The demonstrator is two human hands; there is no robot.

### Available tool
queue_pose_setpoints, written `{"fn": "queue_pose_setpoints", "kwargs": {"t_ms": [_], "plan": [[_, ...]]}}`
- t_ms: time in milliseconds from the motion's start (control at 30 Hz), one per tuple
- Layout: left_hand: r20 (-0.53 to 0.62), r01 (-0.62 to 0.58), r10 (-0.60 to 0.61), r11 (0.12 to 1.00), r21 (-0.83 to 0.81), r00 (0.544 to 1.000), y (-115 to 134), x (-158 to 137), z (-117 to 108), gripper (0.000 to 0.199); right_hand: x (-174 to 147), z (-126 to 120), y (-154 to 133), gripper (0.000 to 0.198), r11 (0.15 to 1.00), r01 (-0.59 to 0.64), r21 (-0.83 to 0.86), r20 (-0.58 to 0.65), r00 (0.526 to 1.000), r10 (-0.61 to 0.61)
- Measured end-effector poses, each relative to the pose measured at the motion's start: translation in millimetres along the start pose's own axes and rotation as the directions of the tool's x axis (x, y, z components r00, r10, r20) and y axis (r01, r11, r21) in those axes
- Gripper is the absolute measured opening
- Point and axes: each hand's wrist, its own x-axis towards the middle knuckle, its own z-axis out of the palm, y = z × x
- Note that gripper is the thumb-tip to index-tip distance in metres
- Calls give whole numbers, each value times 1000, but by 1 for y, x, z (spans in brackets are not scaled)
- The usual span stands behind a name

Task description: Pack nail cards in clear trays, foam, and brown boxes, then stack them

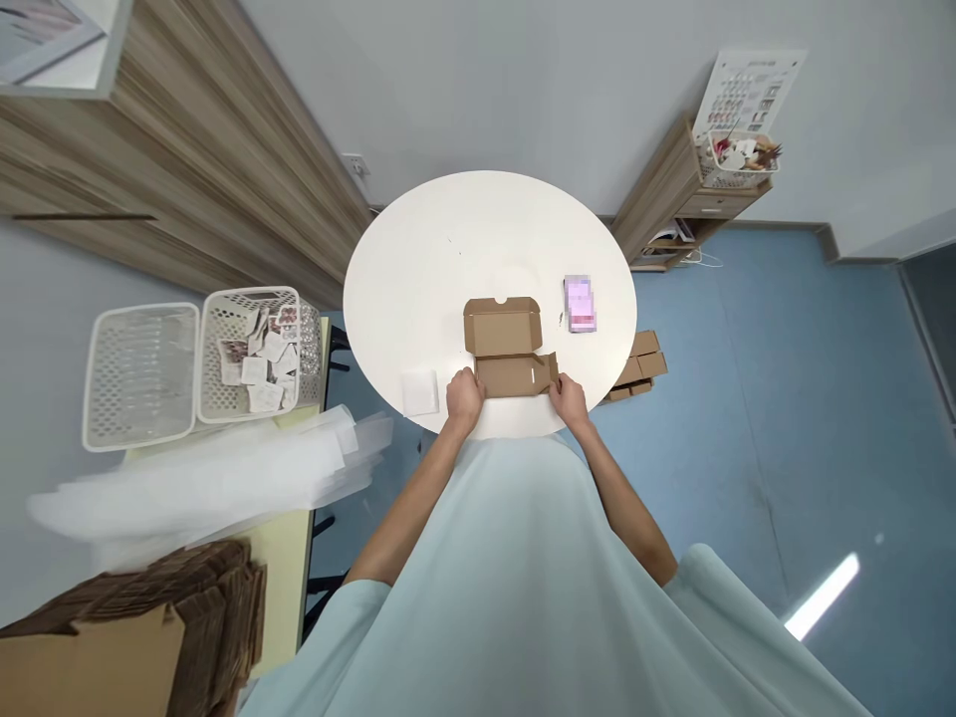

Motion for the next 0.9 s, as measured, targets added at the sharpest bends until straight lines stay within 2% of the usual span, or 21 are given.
{"fn": "queue_pose_setpoints", "kwargs": {"t_ms": [167, 233, 333, 500, 700, 900], "plan": [[3, 3, -3, 1000, 4, 1000, 2, -1, -2, 18, -8, 2, -30, 19, 992, 125, 2, 20, 992, -125], [1, 0, 0, 1000, 10, 1000, 2, -2, -3, 17, -6, 2, -38, 27, 990, 144, -12, 29, 989, -143], [-4, -2, 2, 1000, 14, 1000, 2, -3, -3, 16, 1, 1, -44, 38, 993, 101, -55, 57, 994, -98], [-11, 6, -6, 1000, 2, 1000, 4, -4, -4, 17, 14, 3, -48, 23, 984, 34, -174, 89, 996, -19], [-5, 20, -20, 1000, 1, 1000, 7, -6, -6, 18, 16, 10, -58, 23, 953, -21, -303, 66, 997, 43], [-10, 38, -38, 999, -9, 999, 8, -11, -9, 20, 13, 11, -64, 25, 945, -42, -325, 42, 997, 58]]}}
